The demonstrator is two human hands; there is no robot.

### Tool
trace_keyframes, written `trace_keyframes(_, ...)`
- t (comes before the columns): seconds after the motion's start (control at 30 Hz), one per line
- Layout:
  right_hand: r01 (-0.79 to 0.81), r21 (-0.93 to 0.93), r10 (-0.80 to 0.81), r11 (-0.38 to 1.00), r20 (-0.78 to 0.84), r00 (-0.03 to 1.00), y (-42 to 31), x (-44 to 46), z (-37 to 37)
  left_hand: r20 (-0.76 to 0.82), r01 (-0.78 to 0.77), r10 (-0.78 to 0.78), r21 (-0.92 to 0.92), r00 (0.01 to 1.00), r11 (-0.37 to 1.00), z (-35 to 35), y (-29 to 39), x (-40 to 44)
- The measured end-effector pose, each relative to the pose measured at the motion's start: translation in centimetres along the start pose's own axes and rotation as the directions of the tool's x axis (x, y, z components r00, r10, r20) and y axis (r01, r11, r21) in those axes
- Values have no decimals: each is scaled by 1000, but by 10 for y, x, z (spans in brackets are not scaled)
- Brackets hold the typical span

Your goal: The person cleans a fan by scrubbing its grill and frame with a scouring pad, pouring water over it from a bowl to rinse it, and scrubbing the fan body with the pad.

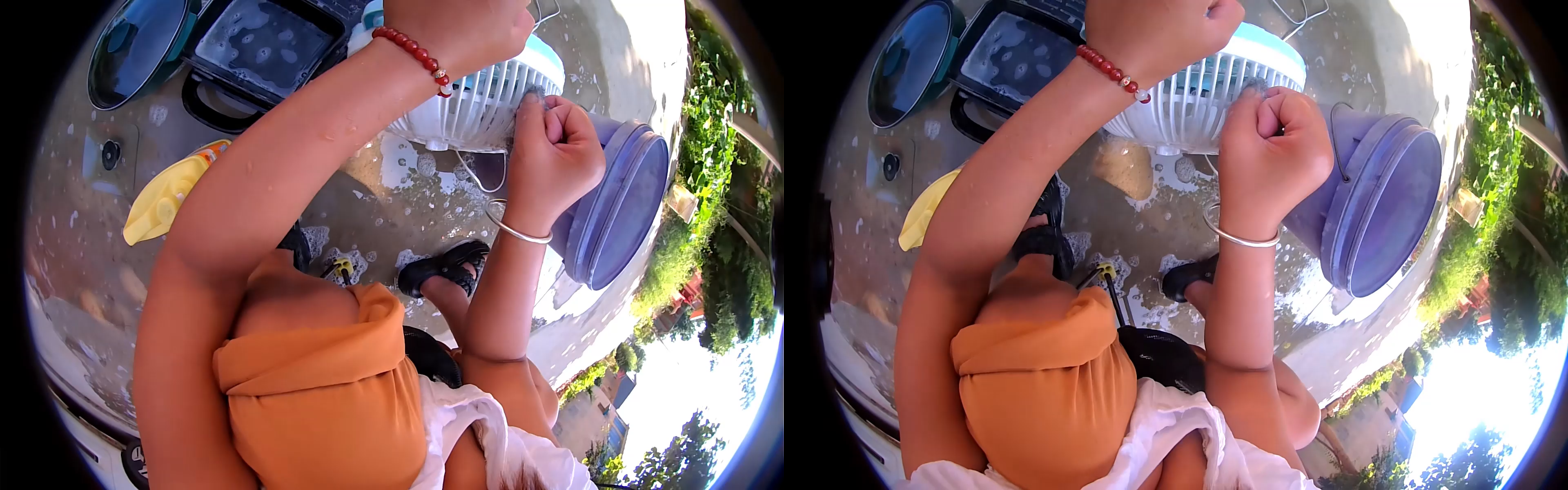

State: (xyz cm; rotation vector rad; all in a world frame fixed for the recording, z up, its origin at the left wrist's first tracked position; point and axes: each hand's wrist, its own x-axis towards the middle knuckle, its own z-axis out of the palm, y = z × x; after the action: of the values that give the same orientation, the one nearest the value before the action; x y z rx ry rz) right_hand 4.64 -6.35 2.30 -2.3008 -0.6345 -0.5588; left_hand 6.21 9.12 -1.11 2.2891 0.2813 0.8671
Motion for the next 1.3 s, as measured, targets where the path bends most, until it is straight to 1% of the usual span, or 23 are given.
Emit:
trace_keyframes(0.03, -31, -24, 31, 999, 13, 999, 1, 2, 0, 1, 4, -4, 1, 1000, 1000, 2, 0, -1)
trace_keyframes(0.1, -78, -45, 80, 996, 37, 996, -2, 7, 1, -17, -74, 75, 43, 997, 996, 6, 3, -7)
trace_keyframes(0.13, -116, -65, 119, 991, 51, 992, -4, 8, 1, -31, -59, 59, 28, 998, 998, 6, 1, -3)
trace_keyframes(0.17, -116, -67, 120, 991, 52, 991, -4, 5, 0, -30, -57, 58, 26, 998, 998, 4, 0, -3)
trace_keyframes(0.23, 33, 39, -35, 999, 31, 999, -7, 0, 1, 16, -31, 30, 18, 999, 999, -1, -3, 4)
trace_keyframes(0.27, 37, 53, -39, 998, 35, 999, -13, -6, -3, -41, -17, 16, -34, 999, 999, -2, -4, 3)
trace_keyframes(0.3, 37, 58, -40, 998, 38, 998, -16, -8, -5, -41, -14, 13, -29, 999, 999, -4, -4, 2)
trace_keyframes(0.37, -74, 34, 72, 997, 59, 996, -20, -15, -8, 29, 2, 0, -61, 1000, 998, -8, -3, -5)
trace_keyframes(0.4, -64, 29, 61, 998, 88, 994, -19, -15, -11, 12, -34, 34, -44, 999, 998, -7, -4, -7)
trace_keyframes(0.53, -51, -23, 53, 998, 121, 991, -19, -3, -12, 23, -21, 21, -14, 1000, 1000, -5, 0, -6)
trace_keyframes(0.6, -156, -145, 174, 977, 121, 977, -17, 7, -8, -1, -85, 85, 51, 996, 995, -1, 3, -11)
trace_keyframes(0.63, -157, -144, 174, 977, 121, 977, -15, 6, -6, -1, -85, 86, 51, 996, 995, 0, 1, -9)
trace_keyframes(0.7, -70, -42, 74, 997, 90, 993, -10, -3, -6, 22, -89, 88, 36, 996, 995, 1, -3, -6)
trace_keyframes(0.73, -67, -38, 70, 997, 88, 994, -11, -10, -6, 18, -91, 90, 39, 996, 995, 0, -5, -6)
trace_keyframes(0.8, 13, 30, -14, 999, 9, 1000, -15, -29, -8, -57, -100, 99, -16, 993, 995, -2, -9, -6)
trace_keyframes(0.9, 32, 27, -32, 999, 0, 999, -15, -44, -7, -101, -106, 108, 33, 989, 994, -3, -13, -4)
trace_keyframes(0.97, 29, 23, -30, 999, 10, 1000, -14, -35, -4, -104, -104, 105, 20, 989, 994, -3, -12, -5)
trace_keyframes(1.03, 91, 28, -89, 995, -61, 994, -6, -17, 4, -108, -102, 102, 4, 989, 995, -3, -8, -6)
trace_keyframes(1.1, 100, 10, -100, 995, -46, 994, -1, -10, 9, -52, -71, 72, 16, 996, 997, -3, -4, -8)
trace_keyframes(1.17, 158, 33, -153, 987, -116, 981, 1, -15, 13, -53, -79, 80, 22, 995, 997, -1, -10, 0)
trace_keyframes(1.23, 153, 21, -151, 988, -95, 984, -4, -39, 9, -69, -52, 52, 5, 996, 999, -1, -15, 5)
trace_keyframes(1.27, 128, 11, -128, 992, -59, 990, -3, -53, 7, -88, -42, 47, 57, 995, 997, 0, -17, 7)
trace_keyframes(1.3, 102, 1, -102, 995, -22, 995, -2, -61, 7, -87, -41, 46, 58, 995, 997, -2, -17, 7)
